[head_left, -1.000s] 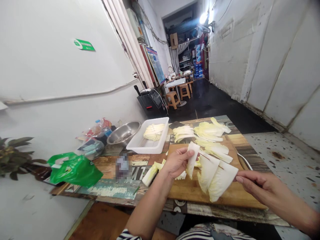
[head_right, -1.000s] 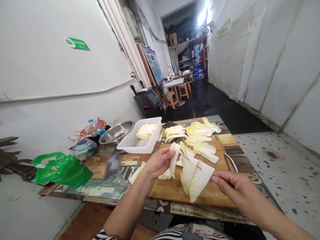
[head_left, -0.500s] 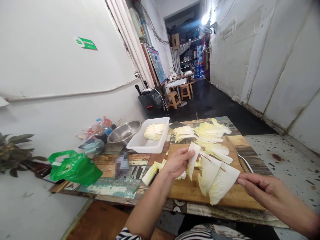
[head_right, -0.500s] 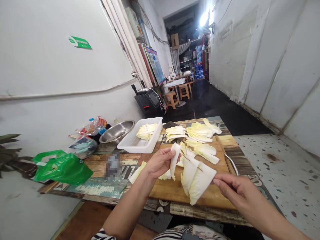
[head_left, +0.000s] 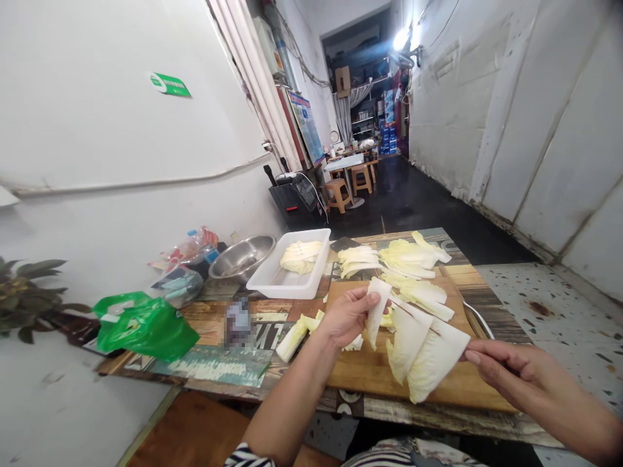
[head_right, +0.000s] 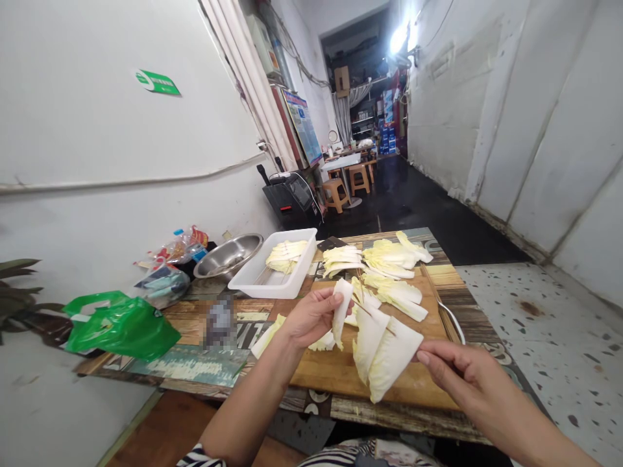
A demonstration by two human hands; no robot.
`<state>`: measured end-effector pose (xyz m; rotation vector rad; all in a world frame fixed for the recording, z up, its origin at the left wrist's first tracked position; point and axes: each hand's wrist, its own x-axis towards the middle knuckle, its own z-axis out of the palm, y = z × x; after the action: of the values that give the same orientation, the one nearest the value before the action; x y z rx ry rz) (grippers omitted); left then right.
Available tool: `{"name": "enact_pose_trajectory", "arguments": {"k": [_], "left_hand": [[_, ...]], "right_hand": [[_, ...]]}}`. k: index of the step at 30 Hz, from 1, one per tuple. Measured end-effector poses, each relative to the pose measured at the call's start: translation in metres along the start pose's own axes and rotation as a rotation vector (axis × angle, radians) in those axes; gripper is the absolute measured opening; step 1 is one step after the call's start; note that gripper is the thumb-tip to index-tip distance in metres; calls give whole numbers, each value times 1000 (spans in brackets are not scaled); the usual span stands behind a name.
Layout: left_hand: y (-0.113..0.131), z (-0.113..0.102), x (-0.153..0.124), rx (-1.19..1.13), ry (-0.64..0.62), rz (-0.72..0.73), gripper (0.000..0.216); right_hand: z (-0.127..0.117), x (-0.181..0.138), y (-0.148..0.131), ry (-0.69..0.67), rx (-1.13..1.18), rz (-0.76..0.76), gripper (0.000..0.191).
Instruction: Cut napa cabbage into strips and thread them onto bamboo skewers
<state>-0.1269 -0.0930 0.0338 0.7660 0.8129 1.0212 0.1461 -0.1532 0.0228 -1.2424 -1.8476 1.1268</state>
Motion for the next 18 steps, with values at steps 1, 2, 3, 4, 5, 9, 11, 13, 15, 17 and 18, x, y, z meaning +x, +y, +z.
{"name": "enact_pose_trajectory", "arguments": {"k": [1, 2, 3, 4, 5, 9, 11, 13, 15, 17, 18], "left_hand": [[0, 0, 0, 2, -1, -1, 47], [0, 0, 0, 4, -2, 0, 47], [0, 1, 0, 9, -4, 2, 47], [0, 1, 0, 14, -5, 6, 47], [0, 1, 0, 19, -8, 11, 46], [-1, 3, 1, 50, -22, 47, 45], [-2, 3, 0, 77, -33, 56, 45], [-1, 3, 0, 96, -50, 53, 46], [-1, 3, 0, 100, -66, 46, 46], [0, 4, -1, 98, -72, 42, 46], [1, 5, -1, 96, -71, 42, 46]], "right_hand": [[0, 1, -1, 0, 4, -4, 37], [0, 1, -3, 0, 8, -5, 38], [0, 2, -3, 0, 13, -3, 38], [0, 2, -3, 4, 19, 2, 39], [-1, 2, -3, 12, 24, 9, 39], [-4, 0, 4, 14, 14, 35, 40], [-6, -1, 4, 5, 6, 45, 42], [-9, -2, 3, -2, 17, 58, 43], [-11, -2, 0, -18, 48, 79, 44], [-12, -3, -1, -26, 91, 106, 42], [-12, -3, 0, -26, 108, 116, 41]]}}
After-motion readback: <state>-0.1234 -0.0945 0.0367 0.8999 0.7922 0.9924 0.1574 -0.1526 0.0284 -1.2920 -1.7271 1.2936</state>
